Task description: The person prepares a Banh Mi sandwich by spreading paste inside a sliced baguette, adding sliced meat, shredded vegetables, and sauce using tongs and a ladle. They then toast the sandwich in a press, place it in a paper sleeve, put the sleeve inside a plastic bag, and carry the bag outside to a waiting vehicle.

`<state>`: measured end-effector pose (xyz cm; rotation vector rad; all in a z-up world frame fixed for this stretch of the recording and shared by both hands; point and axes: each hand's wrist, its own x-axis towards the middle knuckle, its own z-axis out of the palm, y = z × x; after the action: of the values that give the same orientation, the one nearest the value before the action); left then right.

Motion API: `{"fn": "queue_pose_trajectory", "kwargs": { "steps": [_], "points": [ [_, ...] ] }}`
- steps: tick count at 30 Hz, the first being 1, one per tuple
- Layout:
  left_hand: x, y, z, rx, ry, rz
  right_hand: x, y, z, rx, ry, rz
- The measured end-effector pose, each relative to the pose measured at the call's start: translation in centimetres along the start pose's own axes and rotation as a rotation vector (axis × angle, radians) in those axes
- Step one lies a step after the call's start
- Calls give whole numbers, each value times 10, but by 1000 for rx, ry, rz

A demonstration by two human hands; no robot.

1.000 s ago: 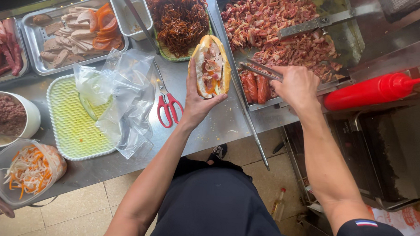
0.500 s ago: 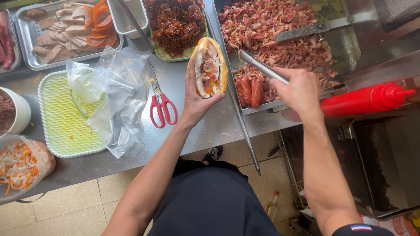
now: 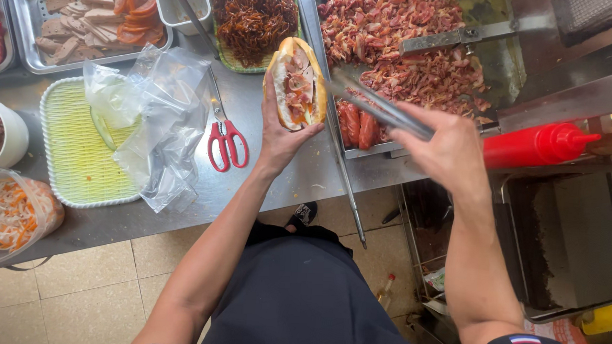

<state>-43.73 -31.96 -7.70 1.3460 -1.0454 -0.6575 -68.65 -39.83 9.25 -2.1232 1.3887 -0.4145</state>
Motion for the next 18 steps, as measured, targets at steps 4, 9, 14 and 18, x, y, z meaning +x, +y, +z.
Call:
{"fn": "queue_pose_trajectory", "kwargs": {
  "steps": [4, 9, 14, 18],
  "points": [
    [-3, 0, -2, -15, -7, -46, 61, 27, 20, -422, -144, 163],
    [-13, 0, -4, 15, -29, -60, 92, 31, 36, -561, -267, 196],
    [-18, 9, -16, 58, 13, 36, 62, 4, -22, -156, -196, 43],
    [-25, 30, -32, 151, 38, 61, 43, -45, -19, 49, -201, -109]
  ]
}}
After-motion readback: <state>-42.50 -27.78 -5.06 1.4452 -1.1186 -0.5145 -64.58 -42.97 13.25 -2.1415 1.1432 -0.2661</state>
